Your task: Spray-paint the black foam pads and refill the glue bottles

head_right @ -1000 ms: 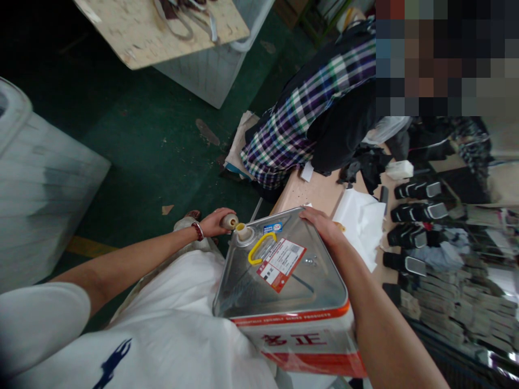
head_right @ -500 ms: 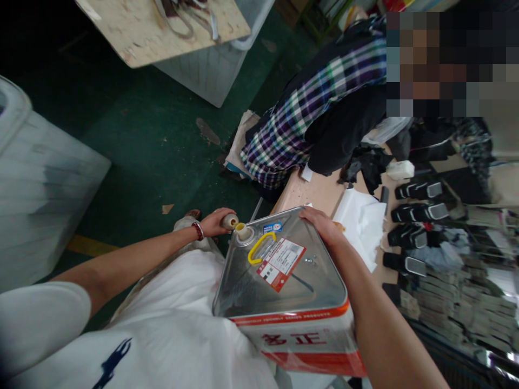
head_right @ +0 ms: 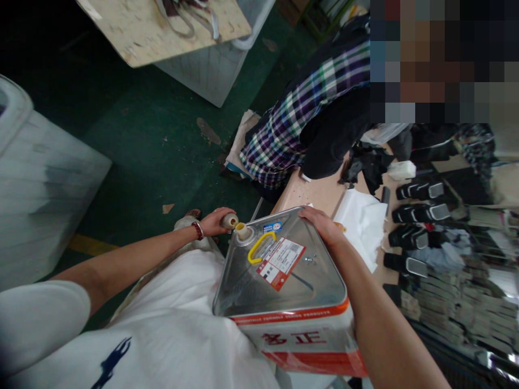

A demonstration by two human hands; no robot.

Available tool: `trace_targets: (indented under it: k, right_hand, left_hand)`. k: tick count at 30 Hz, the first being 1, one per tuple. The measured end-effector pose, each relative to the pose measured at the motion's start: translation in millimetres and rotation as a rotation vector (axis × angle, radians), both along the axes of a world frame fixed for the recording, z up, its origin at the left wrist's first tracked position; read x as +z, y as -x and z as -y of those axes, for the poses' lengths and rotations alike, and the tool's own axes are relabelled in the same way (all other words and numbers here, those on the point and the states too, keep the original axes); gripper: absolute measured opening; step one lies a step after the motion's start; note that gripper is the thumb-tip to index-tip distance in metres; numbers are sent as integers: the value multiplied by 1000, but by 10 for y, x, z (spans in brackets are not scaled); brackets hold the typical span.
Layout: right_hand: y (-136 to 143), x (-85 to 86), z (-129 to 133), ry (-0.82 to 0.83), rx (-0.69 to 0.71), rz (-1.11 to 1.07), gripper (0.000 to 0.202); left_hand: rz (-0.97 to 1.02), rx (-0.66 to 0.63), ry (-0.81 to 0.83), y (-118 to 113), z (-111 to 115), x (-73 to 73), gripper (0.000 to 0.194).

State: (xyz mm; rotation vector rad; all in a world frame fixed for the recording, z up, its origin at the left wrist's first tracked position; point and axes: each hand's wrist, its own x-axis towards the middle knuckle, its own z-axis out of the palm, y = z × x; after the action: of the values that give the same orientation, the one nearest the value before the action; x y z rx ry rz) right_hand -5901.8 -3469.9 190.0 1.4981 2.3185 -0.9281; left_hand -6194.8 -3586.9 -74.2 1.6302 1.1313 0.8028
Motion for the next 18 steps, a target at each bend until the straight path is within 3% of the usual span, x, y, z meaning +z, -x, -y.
trace_targets:
  k: [18]
  right_hand:
    - [11,-35,-25,3,1,-60,23]
  left_hand:
    - [7,4,17,-1,-3,-9,65]
